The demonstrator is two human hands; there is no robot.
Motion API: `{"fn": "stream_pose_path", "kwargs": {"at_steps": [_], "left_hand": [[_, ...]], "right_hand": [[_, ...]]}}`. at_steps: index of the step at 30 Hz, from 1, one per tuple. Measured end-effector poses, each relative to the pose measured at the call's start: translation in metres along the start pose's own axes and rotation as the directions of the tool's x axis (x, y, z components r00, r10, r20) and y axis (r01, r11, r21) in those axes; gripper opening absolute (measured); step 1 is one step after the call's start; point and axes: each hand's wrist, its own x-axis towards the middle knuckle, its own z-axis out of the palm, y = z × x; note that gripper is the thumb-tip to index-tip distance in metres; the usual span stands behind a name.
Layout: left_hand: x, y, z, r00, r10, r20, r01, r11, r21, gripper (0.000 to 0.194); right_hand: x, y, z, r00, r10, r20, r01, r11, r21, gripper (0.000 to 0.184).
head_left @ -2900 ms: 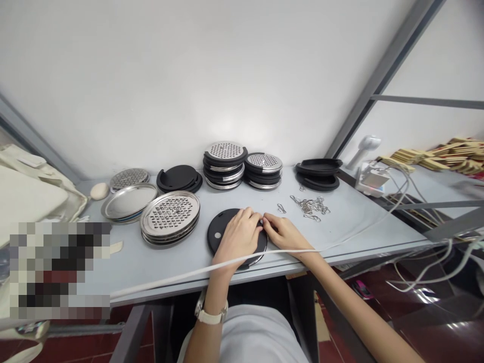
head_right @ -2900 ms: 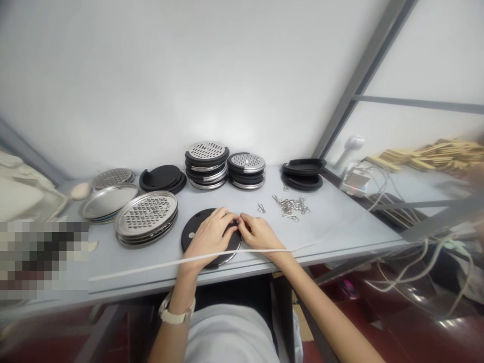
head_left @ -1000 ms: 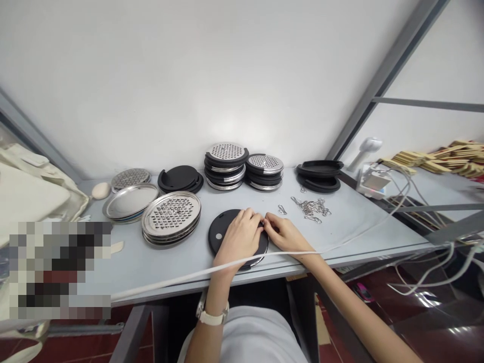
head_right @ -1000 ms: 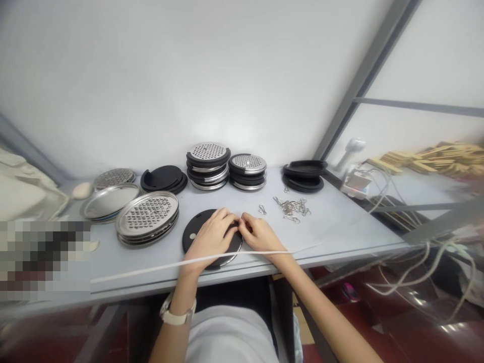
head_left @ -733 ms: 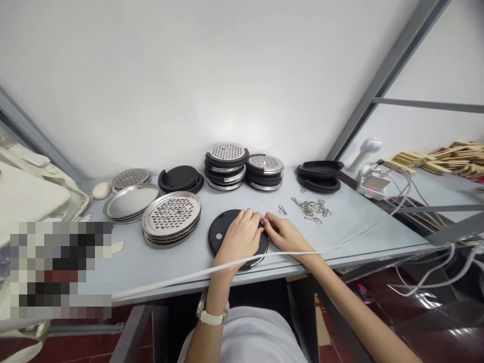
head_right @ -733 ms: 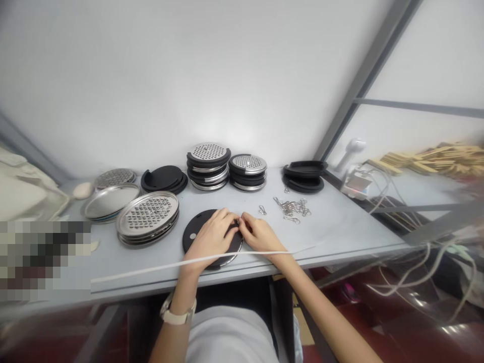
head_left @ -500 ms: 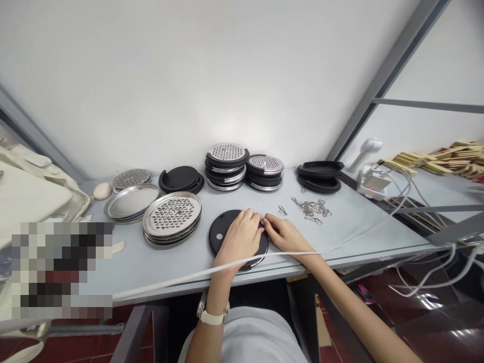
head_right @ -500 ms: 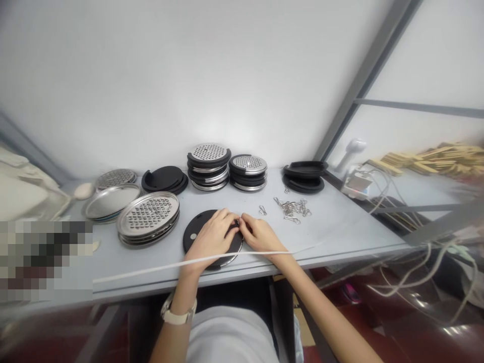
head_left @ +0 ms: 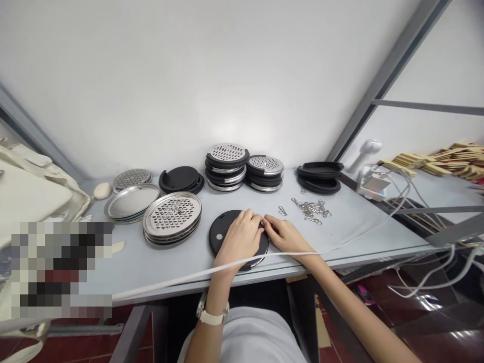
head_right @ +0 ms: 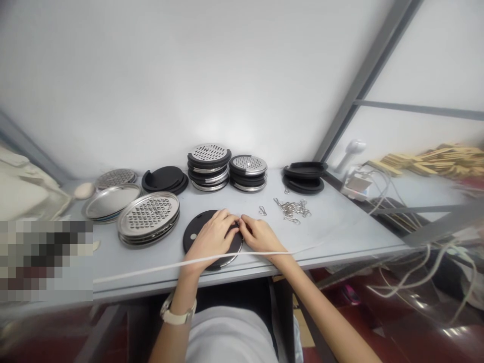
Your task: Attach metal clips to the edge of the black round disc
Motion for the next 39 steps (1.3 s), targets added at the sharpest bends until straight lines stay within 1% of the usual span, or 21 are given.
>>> {"fn": "stream_pose_path", "kwargs": {"at_steps": [6, 16, 23, 25, 30, 39], "left_hand": [[0.0001, 0.0018, -0.0031, 1.0, 0.005, 0.011, -0.005, 1.0, -0.011, 0.014], [0.0004, 0.0012, -0.0044, 1.0, 0.01, 0.029, -0.01, 1.0, -0.018, 0.012], [0.001, 0.0017, -0.0029, 0.999, -0.013, 0.037, 0.013, 1.0, -0.017, 0.011], [0.0013, 0.0016, -0.0025, 1.0, -0.019, 0.024, 0.02, 0.999, -0.043, 0.011], [0.0006, 0.0018, -0.0024, 0.999, -0.045, -0.004, 0.044, 0.991, -0.124, 0.025], [-0.0011, 0.0013, -0.0014, 0.999, -0.026, -0.028, 0.023, 0.993, -0.116, 0.02]], "right_hand": [[-0.0013, -0.0018, -0.0009, 1.0, 0.001, -0.015, 0.0, 0.999, 0.053, 0.027], [-0.002, -0.0017, 0.0004, 1.0, 0.004, -0.02, -0.003, 0.998, 0.066, 0.026], [-0.0015, -0.0026, 0.0, 0.999, 0.014, -0.045, -0.009, 0.994, 0.105, 0.029], [-0.0013, -0.0024, -0.0001, 0.999, 0.017, -0.051, -0.012, 0.995, 0.101, 0.029], [-0.0009, -0.0022, -0.0003, 0.999, 0.019, -0.051, -0.016, 0.998, 0.064, 0.028], [-0.0008, -0.0003, -0.0004, 1.0, 0.013, -0.02, -0.013, 1.0, 0.012, 0.027]]}}
